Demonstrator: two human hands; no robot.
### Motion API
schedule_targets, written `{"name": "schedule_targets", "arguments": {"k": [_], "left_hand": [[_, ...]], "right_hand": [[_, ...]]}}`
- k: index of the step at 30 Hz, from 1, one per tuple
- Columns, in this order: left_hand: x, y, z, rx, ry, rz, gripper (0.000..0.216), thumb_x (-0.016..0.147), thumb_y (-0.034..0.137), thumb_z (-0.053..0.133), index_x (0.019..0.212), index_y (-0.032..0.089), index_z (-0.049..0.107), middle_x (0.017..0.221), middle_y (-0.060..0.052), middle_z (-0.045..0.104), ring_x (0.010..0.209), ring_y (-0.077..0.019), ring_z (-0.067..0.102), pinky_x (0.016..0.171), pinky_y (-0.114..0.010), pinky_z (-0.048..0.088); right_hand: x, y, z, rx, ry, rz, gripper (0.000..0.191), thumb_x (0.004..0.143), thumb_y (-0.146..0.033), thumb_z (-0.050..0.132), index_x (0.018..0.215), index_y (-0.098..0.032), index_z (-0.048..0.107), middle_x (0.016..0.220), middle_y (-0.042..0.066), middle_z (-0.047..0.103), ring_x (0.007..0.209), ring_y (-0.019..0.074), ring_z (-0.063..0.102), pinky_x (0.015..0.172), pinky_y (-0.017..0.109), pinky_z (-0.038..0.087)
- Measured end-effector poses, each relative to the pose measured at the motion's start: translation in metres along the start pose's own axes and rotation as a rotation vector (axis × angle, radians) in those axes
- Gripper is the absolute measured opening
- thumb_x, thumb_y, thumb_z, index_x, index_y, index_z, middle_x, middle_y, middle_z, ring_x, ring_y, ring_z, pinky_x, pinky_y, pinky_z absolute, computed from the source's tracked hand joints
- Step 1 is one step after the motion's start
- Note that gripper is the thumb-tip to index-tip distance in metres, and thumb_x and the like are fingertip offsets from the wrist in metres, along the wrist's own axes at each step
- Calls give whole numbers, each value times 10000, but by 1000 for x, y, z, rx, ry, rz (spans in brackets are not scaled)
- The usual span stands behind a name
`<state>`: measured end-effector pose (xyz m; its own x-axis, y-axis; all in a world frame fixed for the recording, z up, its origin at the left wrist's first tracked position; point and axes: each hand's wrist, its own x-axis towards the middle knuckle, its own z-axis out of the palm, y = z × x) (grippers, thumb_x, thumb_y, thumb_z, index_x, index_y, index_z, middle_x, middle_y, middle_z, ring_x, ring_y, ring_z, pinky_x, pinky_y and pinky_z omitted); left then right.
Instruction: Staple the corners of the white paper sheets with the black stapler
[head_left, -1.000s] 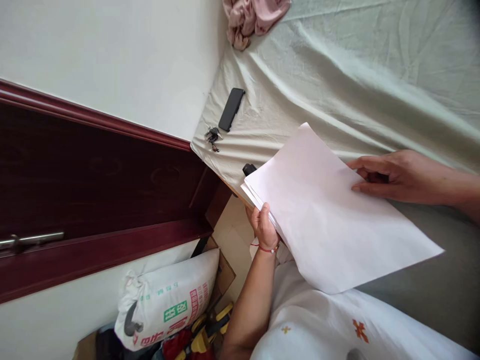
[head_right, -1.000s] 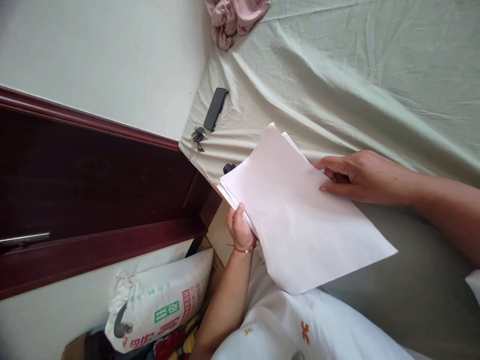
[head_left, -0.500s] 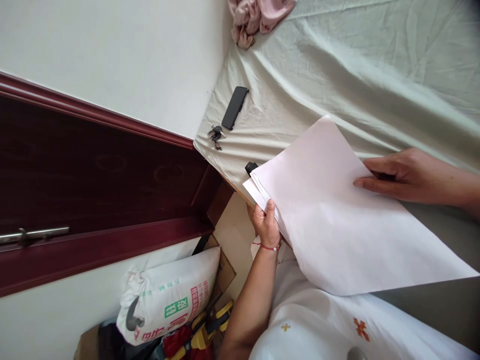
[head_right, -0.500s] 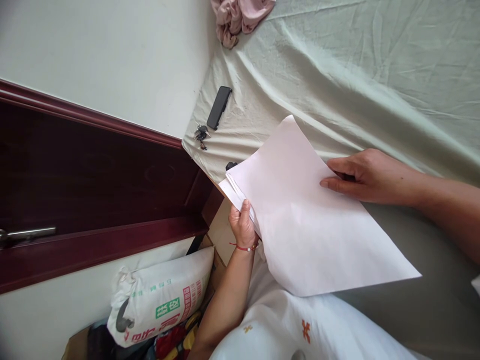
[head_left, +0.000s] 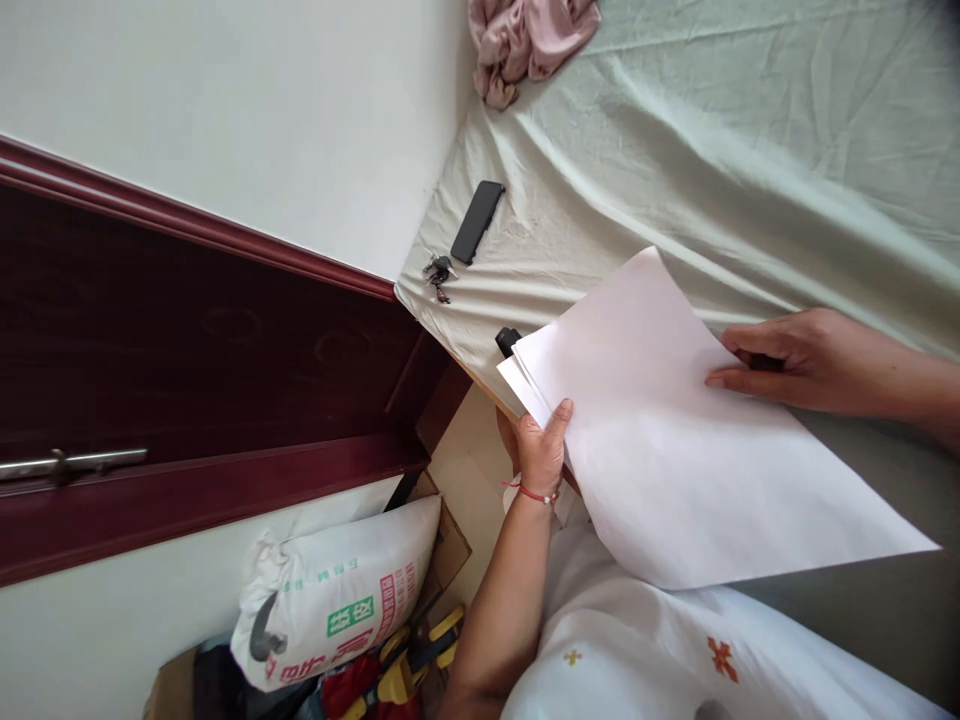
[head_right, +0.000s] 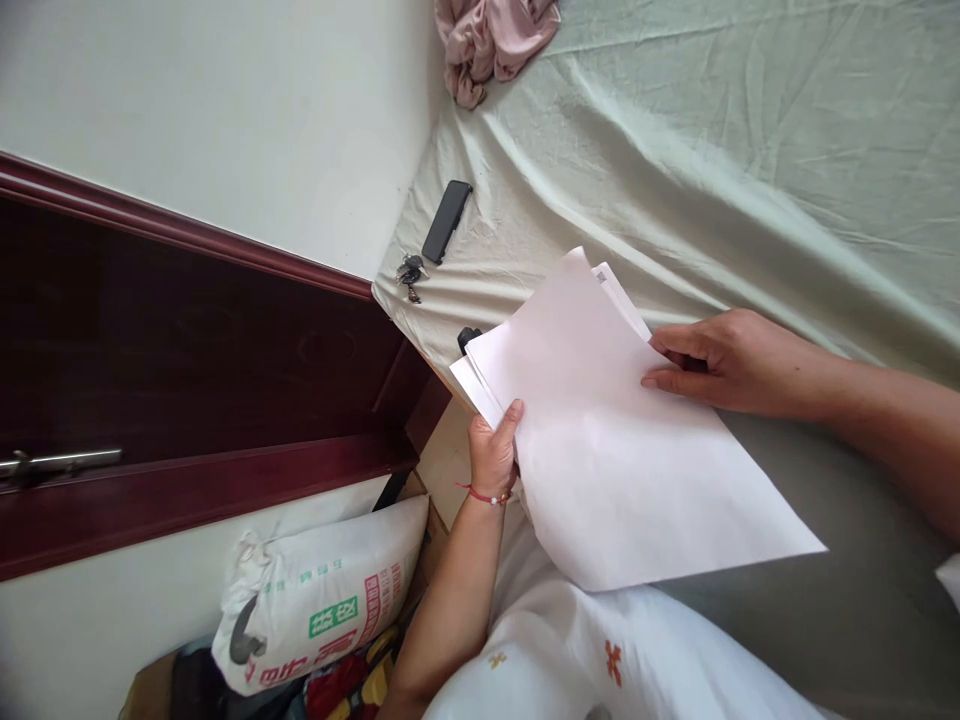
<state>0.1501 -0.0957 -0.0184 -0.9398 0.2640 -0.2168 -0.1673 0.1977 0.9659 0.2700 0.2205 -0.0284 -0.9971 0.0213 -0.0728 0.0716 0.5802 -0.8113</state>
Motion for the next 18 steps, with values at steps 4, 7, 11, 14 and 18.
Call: {"name": "schedule_targets", "arguments": {"k": [4,7,11,14,18], "left_hand": [[-3,8,2,-143,98,-23,448,785,374,863,1184,199,758,1263,-86,756,1238,-277,680,1121,-419,502],[-3,26,7,-269,231,32,433,775,366,870,1168,224,758,1240,-63,766,1249,-251,674,1111,-374,508],[1,58,15,-399,372,100,360,763,342,874,1094,250,768,1214,-41,773,1277,-242,657,1114,-365,510],[3,78,23,-492,349,37,318,802,352,831,1089,235,759,1209,-53,771,1305,-254,637,1131,-403,505],[1,91,35,-512,169,-89,357,863,484,739,1090,209,759,1171,-91,776,1276,-291,653,1111,-451,524]], "right_hand": [[2,-6,-1,17,26,-52,686,812,-768,584,1226,-224,628,898,44,643,673,87,567,604,216,471],[3,-5,2,100,95,-94,831,767,-752,656,1437,-279,518,1297,81,607,963,143,658,799,245,585],[2,-1,5,123,111,-108,921,760,-720,689,1539,-330,389,1469,61,525,1179,199,632,940,285,592],[3,1,5,147,103,-131,953,761,-694,705,1569,-337,347,1460,63,532,1148,198,638,906,270,592],[6,2,4,262,119,-110,1062,741,-657,740,1627,-344,246,1530,77,463,1276,240,588,984,271,576]]}}
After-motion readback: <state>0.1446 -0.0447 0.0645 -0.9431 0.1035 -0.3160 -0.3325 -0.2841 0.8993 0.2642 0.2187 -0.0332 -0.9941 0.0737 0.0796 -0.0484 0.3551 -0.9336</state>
